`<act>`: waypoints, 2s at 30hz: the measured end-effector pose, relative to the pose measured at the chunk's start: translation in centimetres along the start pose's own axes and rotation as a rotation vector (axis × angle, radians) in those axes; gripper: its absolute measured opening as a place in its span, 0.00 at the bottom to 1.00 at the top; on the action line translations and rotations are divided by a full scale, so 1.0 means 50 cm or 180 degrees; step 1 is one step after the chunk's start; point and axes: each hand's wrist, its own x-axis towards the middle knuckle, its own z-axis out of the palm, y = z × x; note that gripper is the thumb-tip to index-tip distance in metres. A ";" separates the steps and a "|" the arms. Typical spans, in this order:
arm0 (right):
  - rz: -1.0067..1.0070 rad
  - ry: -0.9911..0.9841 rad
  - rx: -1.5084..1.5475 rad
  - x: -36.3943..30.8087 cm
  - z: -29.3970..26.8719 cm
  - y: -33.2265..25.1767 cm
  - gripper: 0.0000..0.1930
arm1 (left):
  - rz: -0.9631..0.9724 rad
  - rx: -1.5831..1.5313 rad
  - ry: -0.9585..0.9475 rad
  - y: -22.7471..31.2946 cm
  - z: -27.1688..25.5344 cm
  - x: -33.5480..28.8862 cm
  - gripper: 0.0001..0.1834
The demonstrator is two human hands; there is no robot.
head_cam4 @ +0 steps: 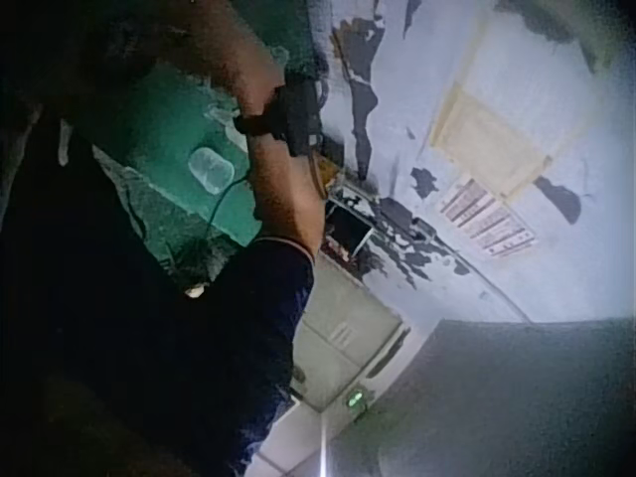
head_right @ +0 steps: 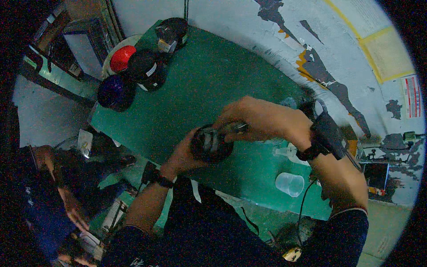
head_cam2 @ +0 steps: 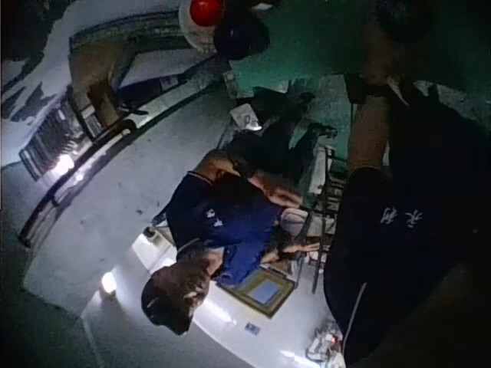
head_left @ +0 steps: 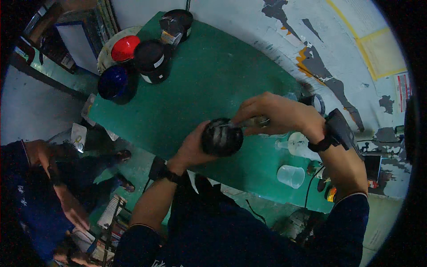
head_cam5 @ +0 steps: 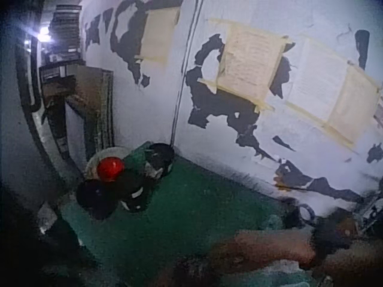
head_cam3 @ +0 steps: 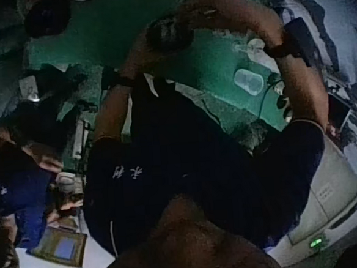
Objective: The recorder mixes ink or liquid in a container using a spatula on a workbench.
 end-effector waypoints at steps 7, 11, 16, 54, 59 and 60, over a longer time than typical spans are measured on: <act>0.0092 -0.0083 0.0017 -0.023 0.033 0.077 0.17 | -0.0122 -0.0134 -0.0218 0.046 -0.019 0.009 0.60; 0.0428 0.0082 0.0100 -0.045 0.056 0.073 0.16 | -0.0103 0.0100 -0.0067 0.010 -0.014 0.001 0.61; 0.0621 0.0316 0.0096 -0.070 0.091 0.075 0.15 | 0.0046 0.0045 -0.0036 -0.014 -0.003 -0.001 0.61; 0.0516 0.1266 0.0704 -0.053 0.082 -0.010 0.16 | 0.0054 0.0448 0.1606 0.000 0.132 -0.028 0.65; 0.0150 0.0735 0.0356 -0.027 0.028 -0.007 0.16 | -0.0041 0.0046 0.0973 -0.014 0.060 -0.007 0.62; 0.0050 0.0562 0.0188 -0.022 0.014 -0.009 0.16 | -0.0086 -0.0119 0.0724 -0.014 0.039 -0.002 0.61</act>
